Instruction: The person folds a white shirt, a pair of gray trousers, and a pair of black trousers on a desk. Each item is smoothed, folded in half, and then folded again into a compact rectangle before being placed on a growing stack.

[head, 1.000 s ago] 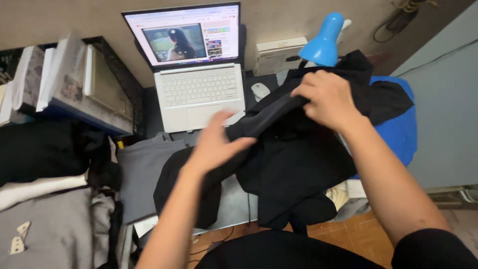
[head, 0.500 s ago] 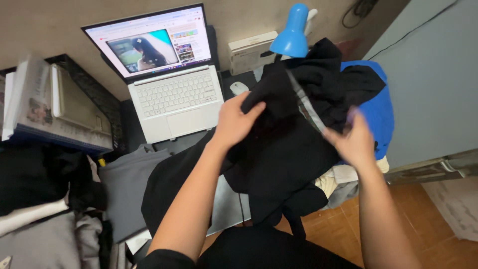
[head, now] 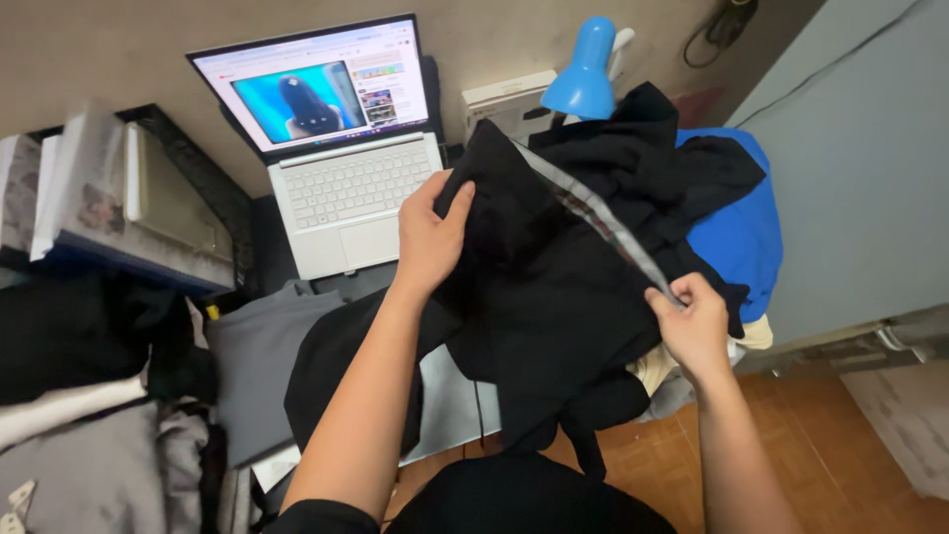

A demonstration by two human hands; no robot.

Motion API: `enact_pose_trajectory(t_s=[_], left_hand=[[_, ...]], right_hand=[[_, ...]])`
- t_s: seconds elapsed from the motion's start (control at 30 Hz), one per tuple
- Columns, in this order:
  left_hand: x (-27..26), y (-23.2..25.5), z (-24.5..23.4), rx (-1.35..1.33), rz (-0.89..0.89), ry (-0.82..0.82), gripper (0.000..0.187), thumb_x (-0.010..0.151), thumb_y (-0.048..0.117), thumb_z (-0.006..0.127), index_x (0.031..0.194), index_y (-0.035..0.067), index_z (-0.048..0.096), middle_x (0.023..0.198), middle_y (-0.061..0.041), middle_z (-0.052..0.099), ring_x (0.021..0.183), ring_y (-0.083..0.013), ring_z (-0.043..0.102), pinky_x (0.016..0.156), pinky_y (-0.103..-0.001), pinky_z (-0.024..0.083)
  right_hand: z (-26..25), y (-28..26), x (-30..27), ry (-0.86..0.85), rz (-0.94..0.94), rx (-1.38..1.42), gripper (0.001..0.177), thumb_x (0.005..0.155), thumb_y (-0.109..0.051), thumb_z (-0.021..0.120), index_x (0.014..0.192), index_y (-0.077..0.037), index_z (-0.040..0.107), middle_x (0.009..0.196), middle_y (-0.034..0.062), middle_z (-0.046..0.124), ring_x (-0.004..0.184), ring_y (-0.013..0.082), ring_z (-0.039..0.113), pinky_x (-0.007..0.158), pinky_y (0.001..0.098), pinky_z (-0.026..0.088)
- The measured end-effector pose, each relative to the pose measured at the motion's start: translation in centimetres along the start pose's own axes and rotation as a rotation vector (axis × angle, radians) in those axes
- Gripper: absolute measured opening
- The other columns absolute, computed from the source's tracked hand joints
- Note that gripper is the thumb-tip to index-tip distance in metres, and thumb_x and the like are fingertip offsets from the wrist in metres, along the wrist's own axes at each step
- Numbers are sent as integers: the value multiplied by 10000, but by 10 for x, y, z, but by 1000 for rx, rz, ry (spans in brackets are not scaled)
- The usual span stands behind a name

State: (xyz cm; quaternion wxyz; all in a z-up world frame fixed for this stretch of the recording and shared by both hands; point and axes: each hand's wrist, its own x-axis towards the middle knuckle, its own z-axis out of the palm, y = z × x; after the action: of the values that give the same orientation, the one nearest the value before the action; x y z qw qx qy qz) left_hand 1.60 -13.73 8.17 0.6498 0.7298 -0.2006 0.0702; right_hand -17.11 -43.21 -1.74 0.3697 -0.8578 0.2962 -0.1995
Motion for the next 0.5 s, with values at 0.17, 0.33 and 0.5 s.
enact_pose_trajectory(t_s=[0.17,0.33,0.5], left_hand=[[-24,17,4,26,117,114,225,1009,157,655,1178,10,675,1031,-128,750,968,-184,703,901,-303,531],[-69,36,17,12,103,-29,253,987,142,650,1207,25,600,1084,-165,726,1005,-223,703,909,-326,539],[-95,58,4,-125,-33,-186,322,932,149,676,1185,20,523,1005,-189,705,952,-249,700,891,-352,544]], right_hand=[[-5,-64,0,-62,-14,513,223,900,-56,798,964,-18,588,838,45,654,765,89,572,641,242,471],[11,-140,-3,-201,122,766,335,896,-31,742,1164,-27,541,907,69,734,723,131,660,514,232,471],[26,-191,-22,-342,190,857,303,915,-75,689,1176,-45,538,951,108,695,745,164,686,533,302,544]])
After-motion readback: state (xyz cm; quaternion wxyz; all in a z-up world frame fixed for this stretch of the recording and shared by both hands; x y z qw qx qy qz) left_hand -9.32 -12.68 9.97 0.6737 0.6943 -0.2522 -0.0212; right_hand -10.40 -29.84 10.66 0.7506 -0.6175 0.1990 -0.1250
